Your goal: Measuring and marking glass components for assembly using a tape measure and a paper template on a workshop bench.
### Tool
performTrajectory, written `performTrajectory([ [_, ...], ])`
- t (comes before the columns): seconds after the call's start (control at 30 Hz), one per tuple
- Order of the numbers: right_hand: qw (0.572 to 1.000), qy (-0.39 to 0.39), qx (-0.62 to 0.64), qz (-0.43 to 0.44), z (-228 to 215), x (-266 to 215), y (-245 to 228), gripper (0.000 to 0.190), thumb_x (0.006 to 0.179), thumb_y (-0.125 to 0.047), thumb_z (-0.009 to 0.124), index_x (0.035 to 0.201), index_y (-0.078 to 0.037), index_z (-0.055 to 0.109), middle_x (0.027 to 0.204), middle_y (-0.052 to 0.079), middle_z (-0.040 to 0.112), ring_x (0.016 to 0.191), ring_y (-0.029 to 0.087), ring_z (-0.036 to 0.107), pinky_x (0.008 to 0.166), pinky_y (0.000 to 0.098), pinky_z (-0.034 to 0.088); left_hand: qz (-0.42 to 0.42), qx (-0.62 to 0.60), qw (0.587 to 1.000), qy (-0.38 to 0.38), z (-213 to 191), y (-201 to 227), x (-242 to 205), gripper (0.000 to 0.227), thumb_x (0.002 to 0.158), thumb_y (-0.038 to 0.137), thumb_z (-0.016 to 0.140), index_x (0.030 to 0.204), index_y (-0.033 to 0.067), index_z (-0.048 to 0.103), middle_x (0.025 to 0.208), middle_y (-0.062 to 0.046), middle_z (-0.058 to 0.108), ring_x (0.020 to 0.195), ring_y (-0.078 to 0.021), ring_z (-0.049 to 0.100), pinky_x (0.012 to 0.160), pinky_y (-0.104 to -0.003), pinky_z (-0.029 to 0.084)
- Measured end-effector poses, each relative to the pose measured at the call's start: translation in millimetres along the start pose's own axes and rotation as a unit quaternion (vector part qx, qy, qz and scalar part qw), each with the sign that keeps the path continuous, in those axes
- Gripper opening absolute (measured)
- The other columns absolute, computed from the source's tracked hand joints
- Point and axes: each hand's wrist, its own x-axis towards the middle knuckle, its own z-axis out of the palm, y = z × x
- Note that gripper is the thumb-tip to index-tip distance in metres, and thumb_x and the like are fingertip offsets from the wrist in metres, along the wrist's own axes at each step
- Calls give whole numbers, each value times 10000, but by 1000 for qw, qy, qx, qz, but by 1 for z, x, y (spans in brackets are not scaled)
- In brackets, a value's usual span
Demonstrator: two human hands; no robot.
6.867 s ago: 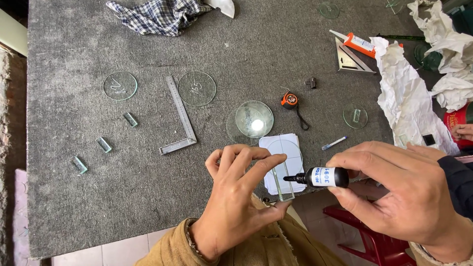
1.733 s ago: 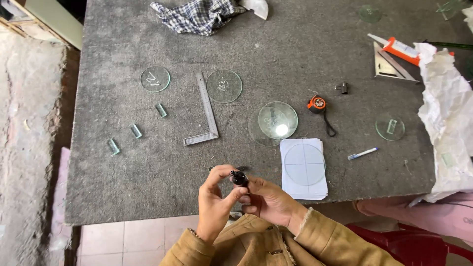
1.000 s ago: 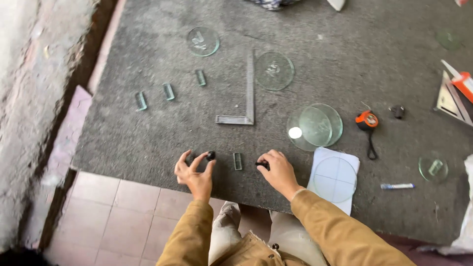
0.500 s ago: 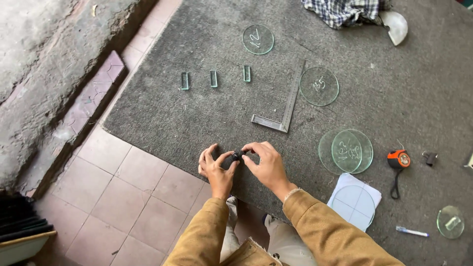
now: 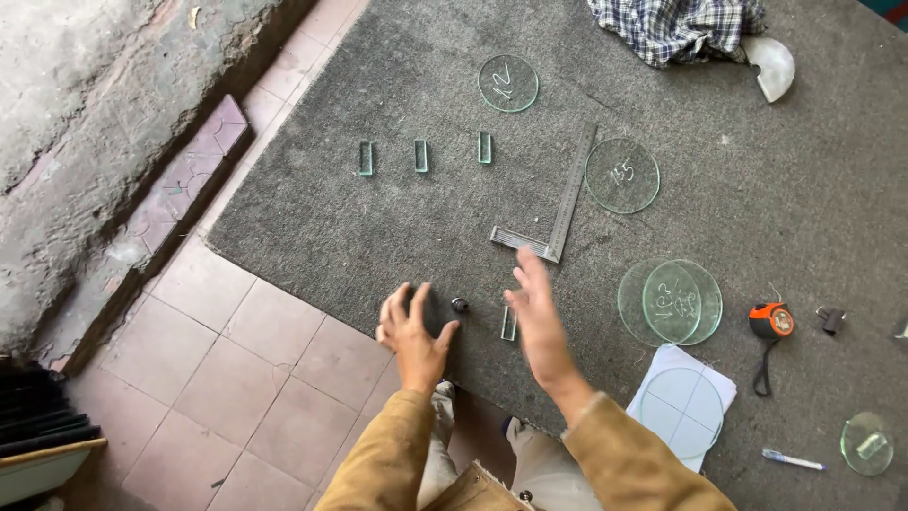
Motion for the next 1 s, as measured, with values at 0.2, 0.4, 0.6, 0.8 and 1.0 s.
performTrajectory([
  [0.2, 781, -180, 596, -42, -65, -28, -45, 909, 1159, -766, 520, 1766, -218, 123, 1821, 229, -56, 1691, 404, -76, 1433, 616, 76, 7, 223, 974, -24, -4, -68, -41, 1012, 969, 812, 390, 1793, 280, 139, 1886, 9, 71, 1721, -273, 32, 1288, -639, 88],
  [0.4, 745, -168, 643, -63, -80, -71, -136, 843, 1130, -682, 469, 1719, -112, 275, 1830, 265, -43, 1707, 452, -46, 1424, 611, 49, 140, 382, 913, -38, -14, -98, -84, 1265, 765, 635, 595, 1802, 293, -43, 1892, -77, -75, 1706, -359, -7, 1278, -604, 106],
  [0.6, 738, -158, 643, -127, -94, -104, -177, 806, 1144, -550, 578, 1732, -88, 278, 1861, 266, -31, 1725, 451, -30, 1408, 618, 19, 244, -87, 945, -200, -103, 52, -76, 639, 978, 283, 711, 1595, 190, 575, 1569, -45, 640, 1541, -325, 449, 1256, -561, 350],
  [0.8, 722, -144, 660, -150, -104, -125, -194, 792, 1150, -505, 552, 1725, -49, 256, 1866, 274, -93, 1725, 459, -106, 1413, 604, -14, 434, -263, 861, -37, -204, 248, -97, 445, 972, 150, 728, 1401, 46, 676, 1327, -131, 729, 1310, -397, 685, 1162, -490, 583],
  [1.0, 733, -121, 646, -174, -109, -144, -201, 791, 1143, -535, 566, 1737, -89, 294, 1885, 231, -55, 1739, 424, -69, 1415, 595, -6, 431, -291, 854, 18, -205, 291, -117, 372, 1126, 339, 550, 1349, 88, 709, 1358, -120, 783, 1349, -382, 718, 1176, -445, 600],
])
